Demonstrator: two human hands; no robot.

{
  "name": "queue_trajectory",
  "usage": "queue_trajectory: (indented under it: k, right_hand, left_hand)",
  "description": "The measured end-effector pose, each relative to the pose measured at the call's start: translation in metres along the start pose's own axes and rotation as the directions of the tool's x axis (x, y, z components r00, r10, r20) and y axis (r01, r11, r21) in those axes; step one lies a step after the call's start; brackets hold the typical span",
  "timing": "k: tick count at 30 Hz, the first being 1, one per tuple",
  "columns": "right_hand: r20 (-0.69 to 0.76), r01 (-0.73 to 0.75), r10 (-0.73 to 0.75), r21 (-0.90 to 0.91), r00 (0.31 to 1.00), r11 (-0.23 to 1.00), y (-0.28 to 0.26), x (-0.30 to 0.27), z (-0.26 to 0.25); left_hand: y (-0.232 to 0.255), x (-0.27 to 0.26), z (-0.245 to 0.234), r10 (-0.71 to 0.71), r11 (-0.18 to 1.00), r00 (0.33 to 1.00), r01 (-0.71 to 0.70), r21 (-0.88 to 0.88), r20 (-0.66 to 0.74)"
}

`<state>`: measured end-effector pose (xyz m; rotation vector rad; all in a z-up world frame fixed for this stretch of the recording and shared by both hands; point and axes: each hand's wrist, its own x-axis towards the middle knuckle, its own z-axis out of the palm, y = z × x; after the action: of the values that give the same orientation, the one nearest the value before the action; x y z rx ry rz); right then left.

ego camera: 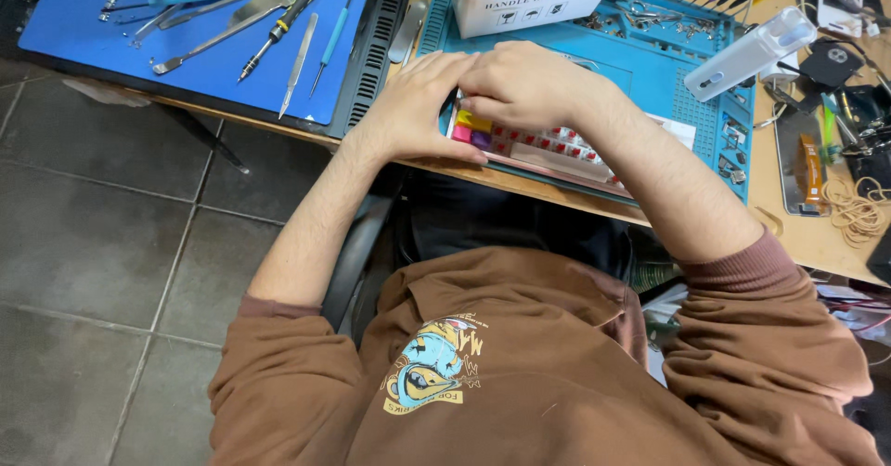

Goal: The person removes keycaps from a mechanical keyboard using a keycap puller and places them into a white box. They then install new keycaps onto the keyboard one by one, completing the assembly.

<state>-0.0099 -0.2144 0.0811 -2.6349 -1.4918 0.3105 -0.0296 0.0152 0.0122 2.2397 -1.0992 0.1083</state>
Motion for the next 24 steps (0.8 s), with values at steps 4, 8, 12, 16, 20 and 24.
queue_trajectory:
  k: [4, 8, 12, 16, 20, 24]
  right_hand:
    - [-0.065, 0.051, -0.058, -0.109, 0.996, 0.993, -0.003, 0.005, 0.009]
    - [-0.153, 0.058, -0.069, -0.072, 0.986, 0.996, -0.004, 0.003, 0.016]
    - [-0.196, 0.113, -0.178, -0.304, 0.964, 0.946, 0.012, -0.003, 0.02]
    - [-0.406, 0.14, -0.193, -0.158, 0.893, 0.978, -0.024, -0.039, -0.065]
    - [-0.517, 0.0, 0.076, 0.145, 0.853, 0.989, -0.039, -0.063, -0.08]
    - [-0.49, 0.115, 0.407, 0.736, 0.771, 0.667, -0.036, -0.063, -0.024]
  left_hand:
    - [0.005, 0.0, -0.005, 0.004, 1.0, 1.0, -0.004, -0.012, -0.013]
    - [0.003, 0.001, -0.004, -0.018, 1.0, 1.0, 0.018, -0.017, -0.014]
    - [-0.005, 0.004, -0.001, 0.01, 1.0, 0.999, -0.01, -0.012, -0.034]
    - [0.01, 0.002, -0.008, -0.09, 0.996, 0.996, 0.089, 0.014, 0.026]
    - [0.015, 0.001, -0.01, -0.121, 0.991, 0.991, 0.123, -0.046, 0.056]
    - [0.041, 0.006, -0.003, 0.005, 0.973, 0.915, -0.098, -0.211, -0.403]
